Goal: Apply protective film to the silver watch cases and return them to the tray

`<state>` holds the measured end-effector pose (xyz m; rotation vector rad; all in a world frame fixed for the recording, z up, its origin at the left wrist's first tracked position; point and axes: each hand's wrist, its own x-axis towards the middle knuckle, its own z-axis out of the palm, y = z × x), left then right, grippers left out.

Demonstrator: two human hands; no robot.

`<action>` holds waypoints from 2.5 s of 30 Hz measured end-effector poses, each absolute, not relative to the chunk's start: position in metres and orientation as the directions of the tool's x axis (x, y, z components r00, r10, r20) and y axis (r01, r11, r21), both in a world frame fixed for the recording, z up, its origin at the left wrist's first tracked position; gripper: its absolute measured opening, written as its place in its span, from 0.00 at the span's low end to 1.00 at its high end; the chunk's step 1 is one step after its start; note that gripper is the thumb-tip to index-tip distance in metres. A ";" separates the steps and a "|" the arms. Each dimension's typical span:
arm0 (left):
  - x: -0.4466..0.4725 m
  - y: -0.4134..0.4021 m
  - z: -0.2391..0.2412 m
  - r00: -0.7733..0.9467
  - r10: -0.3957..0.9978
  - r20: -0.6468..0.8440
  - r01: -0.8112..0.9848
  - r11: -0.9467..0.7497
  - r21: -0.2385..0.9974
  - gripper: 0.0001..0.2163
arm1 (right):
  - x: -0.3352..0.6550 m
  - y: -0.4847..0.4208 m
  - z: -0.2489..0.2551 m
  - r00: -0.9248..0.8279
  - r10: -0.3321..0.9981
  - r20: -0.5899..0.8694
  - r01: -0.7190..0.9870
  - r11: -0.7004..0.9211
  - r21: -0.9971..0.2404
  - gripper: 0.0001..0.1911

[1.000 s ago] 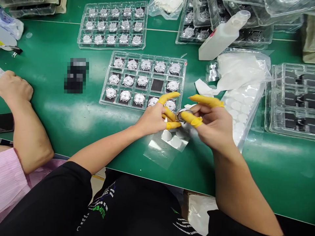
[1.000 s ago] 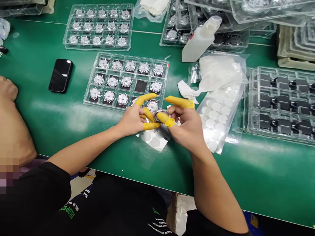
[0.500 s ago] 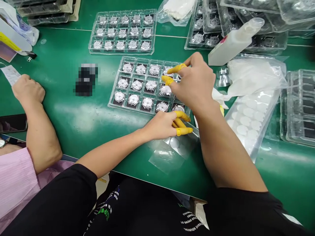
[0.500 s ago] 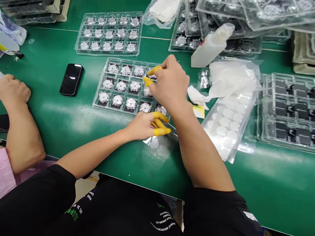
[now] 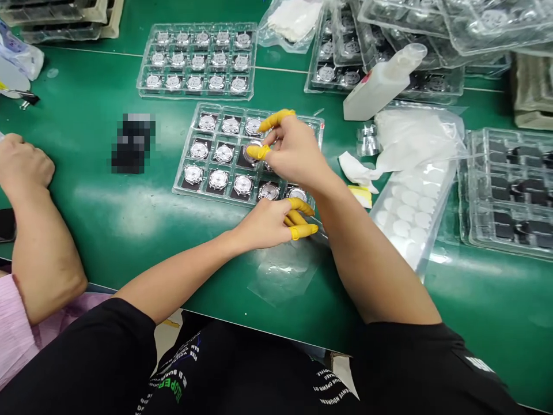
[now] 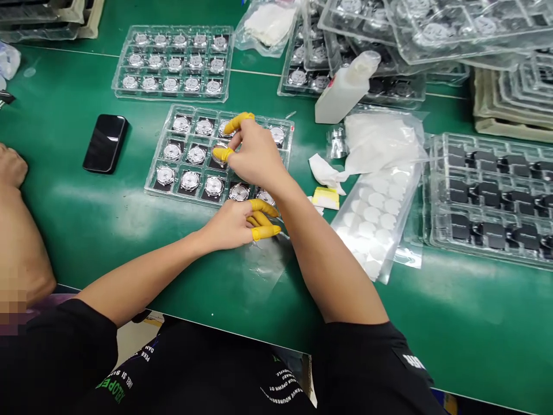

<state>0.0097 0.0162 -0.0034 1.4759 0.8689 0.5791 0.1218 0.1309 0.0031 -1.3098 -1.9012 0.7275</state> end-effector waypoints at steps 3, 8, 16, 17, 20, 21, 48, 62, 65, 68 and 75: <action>0.010 0.016 -0.001 0.568 0.805 -0.174 0.144 0.111 0.983 0.21 | 0.140 0.091 0.032 -0.108 0.982 0.156 0.363 0.186 -0.913 0.25; 0.013 0.015 -0.006 0.477 0.861 -0.174 0.018 0.189 0.982 0.35 | 0.175 0.002 0.037 0.114 0.984 -0.140 0.112 -0.153 -0.982 0.30; 0.011 0.016 -0.012 0.522 0.846 -0.108 -0.040 0.150 0.988 0.28 | 0.183 -0.013 0.026 0.032 0.922 -0.386 -0.138 -0.378 -0.915 0.39; 0.011 0.016 -0.010 0.529 0.842 -0.111 -0.045 0.158 0.986 0.27 | 0.183 -0.012 0.026 0.018 0.918 -0.396 -0.149 -0.389 -0.909 0.39; 0.011 0.016 -0.007 0.527 0.839 -0.135 -0.036 0.181 0.983 0.26 | 0.186 -0.012 0.026 -0.021 0.924 -0.381 -0.135 -0.380 -0.915 0.37; 0.011 0.016 -0.007 0.518 0.844 -0.139 -0.024 0.177 0.984 0.26 | 0.188 -0.012 0.026 -0.025 0.932 -0.362 -0.117 -0.362 -0.925 0.38; 0.014 0.016 -0.006 0.462 0.870 -0.170 -0.019 0.201 0.979 0.28 | 0.218 -0.009 0.018 -0.175 0.810 0.559 0.623 0.531 -0.574 0.01; 0.012 0.014 -0.008 0.449 0.881 -0.151 0.056 0.141 0.988 0.27 | 0.211 -0.003 0.008 -0.159 0.841 0.516 0.611 0.495 -0.618 0.05; 0.012 0.014 -0.007 0.453 0.880 -0.145 0.087 0.118 0.989 0.25 | 0.213 -0.002 0.006 -0.220 0.833 0.507 0.553 0.535 -0.639 0.04; 0.012 0.014 -0.008 0.471 0.869 -0.150 0.088 0.123 0.988 0.26 | 0.211 -0.002 0.004 -0.168 0.859 0.484 0.572 0.485 -0.661 0.08; 0.014 0.014 -0.009 0.447 0.880 -0.161 0.032 0.165 0.986 0.26 | 0.206 0.001 0.000 -0.166 0.857 0.487 0.578 0.485 -0.656 0.04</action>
